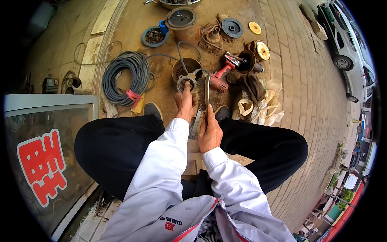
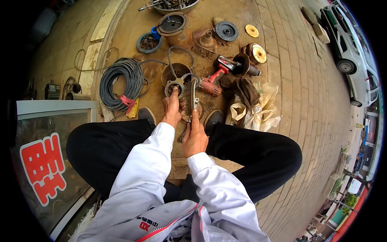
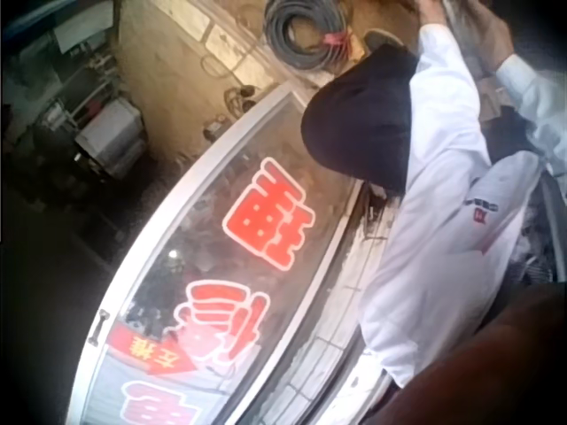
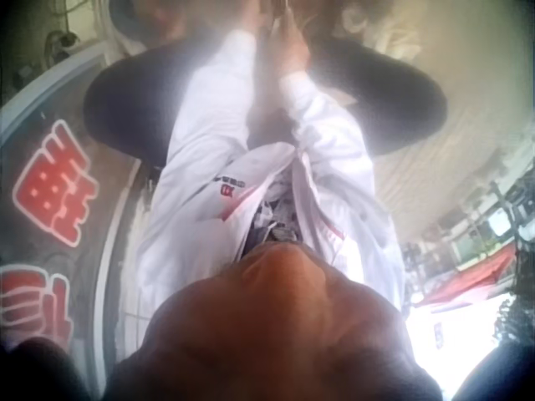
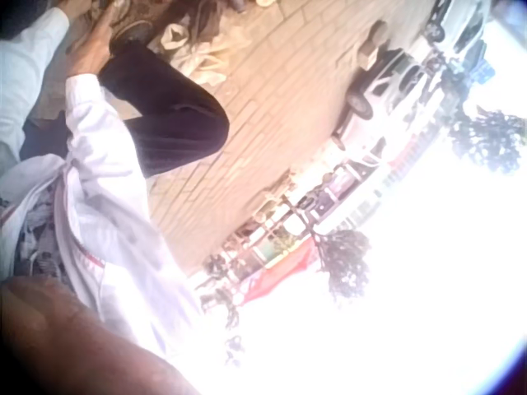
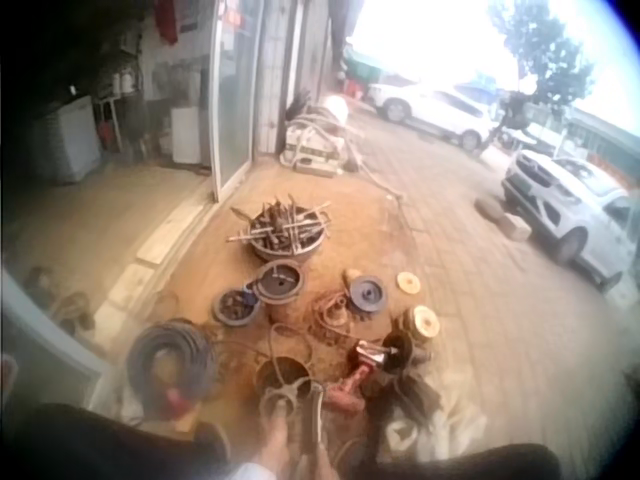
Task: The person sits on the ground and uses a wrench and a knife to scrape and clean a circular metal component. They repeatedly scrape the inner surface and edges, then use a pipe wrench to hold and adjust the part.
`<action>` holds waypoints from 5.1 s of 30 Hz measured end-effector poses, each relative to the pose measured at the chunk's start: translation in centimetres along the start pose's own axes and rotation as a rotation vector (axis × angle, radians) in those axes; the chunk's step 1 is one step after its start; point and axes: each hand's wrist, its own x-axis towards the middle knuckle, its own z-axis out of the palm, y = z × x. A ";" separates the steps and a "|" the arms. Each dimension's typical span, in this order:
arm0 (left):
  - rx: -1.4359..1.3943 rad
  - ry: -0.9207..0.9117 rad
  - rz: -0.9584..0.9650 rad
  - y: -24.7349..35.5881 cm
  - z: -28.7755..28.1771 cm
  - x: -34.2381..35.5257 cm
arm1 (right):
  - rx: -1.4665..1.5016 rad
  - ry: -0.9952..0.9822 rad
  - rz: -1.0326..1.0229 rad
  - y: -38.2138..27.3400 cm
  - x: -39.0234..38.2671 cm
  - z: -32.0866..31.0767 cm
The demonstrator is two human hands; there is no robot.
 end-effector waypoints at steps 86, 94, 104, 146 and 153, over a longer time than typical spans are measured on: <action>0.572 -0.092 0.300 0.9 -2.0 3.7 | 0.000 -0.011 -0.035 -0.7 8.6 2.9; 0.468 -0.107 0.331 1.2 -1.7 3.0 | 0.235 0.238 0.114 3.2 6.4 0.4; 0.388 -0.209 0.392 -0.6 -2.7 5.3 | 0.798 -0.010 0.769 12.4 6.4 4.5; 0.328 -0.669 0.508 10.1 -10.7 -14.9 | 0.274 -0.169 -0.227 -2.2 -0.2 -3.7; 0.209 -0.753 0.425 8.6 -10.0 -13.3 | 0.460 -0.065 -0.190 -2.1 0.5 -4.1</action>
